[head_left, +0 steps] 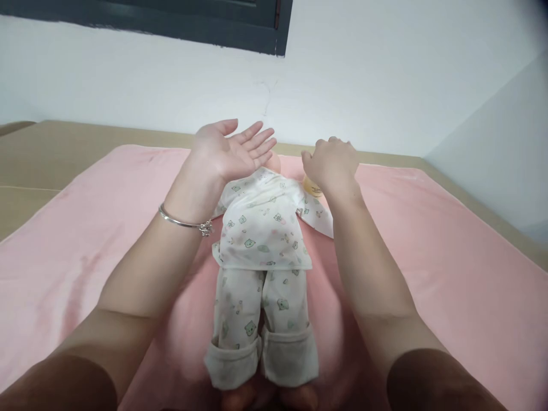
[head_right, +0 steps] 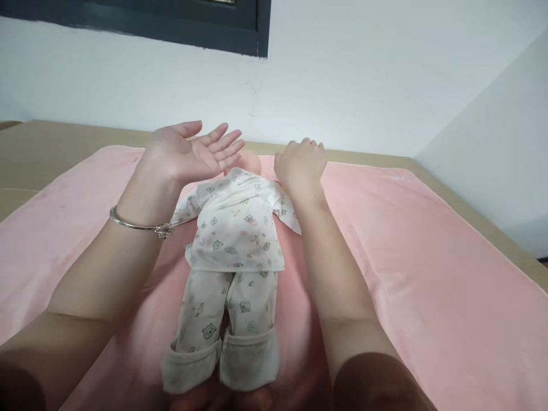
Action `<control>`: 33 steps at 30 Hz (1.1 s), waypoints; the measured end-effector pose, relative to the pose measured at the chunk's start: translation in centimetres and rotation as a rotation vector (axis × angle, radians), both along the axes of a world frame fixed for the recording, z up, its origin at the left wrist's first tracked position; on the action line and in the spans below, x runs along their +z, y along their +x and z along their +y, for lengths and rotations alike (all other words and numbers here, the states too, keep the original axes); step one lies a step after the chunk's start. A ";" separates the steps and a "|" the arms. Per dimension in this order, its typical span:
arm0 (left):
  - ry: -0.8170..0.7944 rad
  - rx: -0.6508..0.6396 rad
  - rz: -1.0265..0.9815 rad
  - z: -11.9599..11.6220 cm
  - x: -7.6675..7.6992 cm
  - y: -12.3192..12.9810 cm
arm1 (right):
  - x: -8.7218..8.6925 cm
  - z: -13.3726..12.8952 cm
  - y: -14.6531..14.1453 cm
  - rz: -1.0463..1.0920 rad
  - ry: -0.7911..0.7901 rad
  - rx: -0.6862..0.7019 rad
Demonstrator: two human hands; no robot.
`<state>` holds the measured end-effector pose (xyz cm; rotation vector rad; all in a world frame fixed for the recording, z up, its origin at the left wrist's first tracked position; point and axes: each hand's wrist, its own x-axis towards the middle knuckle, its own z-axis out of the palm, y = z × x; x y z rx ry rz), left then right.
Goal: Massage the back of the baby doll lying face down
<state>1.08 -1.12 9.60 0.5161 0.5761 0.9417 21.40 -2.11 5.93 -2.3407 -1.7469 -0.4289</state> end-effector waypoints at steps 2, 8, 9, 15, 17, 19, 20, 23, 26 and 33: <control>-0.006 0.007 -0.009 -0.6 0.4 -0.8 | -0.2 0.0 0.0 -0.009 0.004 -0.019; -0.031 -0.013 -0.111 -0.7 1.1 -2.5 | -1.0 -0.1 0.0 -0.023 0.059 -0.037; -0.033 -0.012 -0.134 -0.8 1.3 -2.7 | -1.1 -0.1 0.1 -0.022 0.065 -0.036; -0.063 -0.012 -0.085 -3.3 2.7 -2.9 | -2.4 0.8 2.2 0.045 0.120 0.085; -0.054 0.005 -0.047 -4.2 2.9 -2.6 | -2.1 0.5 2.6 0.096 0.099 0.125; -0.044 -0.013 -0.042 -5.0 2.8 -2.3 | -1.0 -0.7 2.1 0.147 0.084 0.146; -0.048 -0.034 -0.049 -5.4 2.7 -2.0 | -0.2 -1.6 1.3 0.167 0.079 0.161; -0.083 -0.103 -0.084 -6.8 2.7 -1.2 | 2.5 -5.4 -2.4 0.229 0.044 0.309; -0.046 -0.193 -0.185 -8.3 3.1 -0.7 | 4.2 -9.4 -7.1 0.258 0.038 0.489; 0.099 -0.051 -0.037 -9.6 3.9 -1.1 | 3.6 -15.7 -13.0 0.074 0.144 0.833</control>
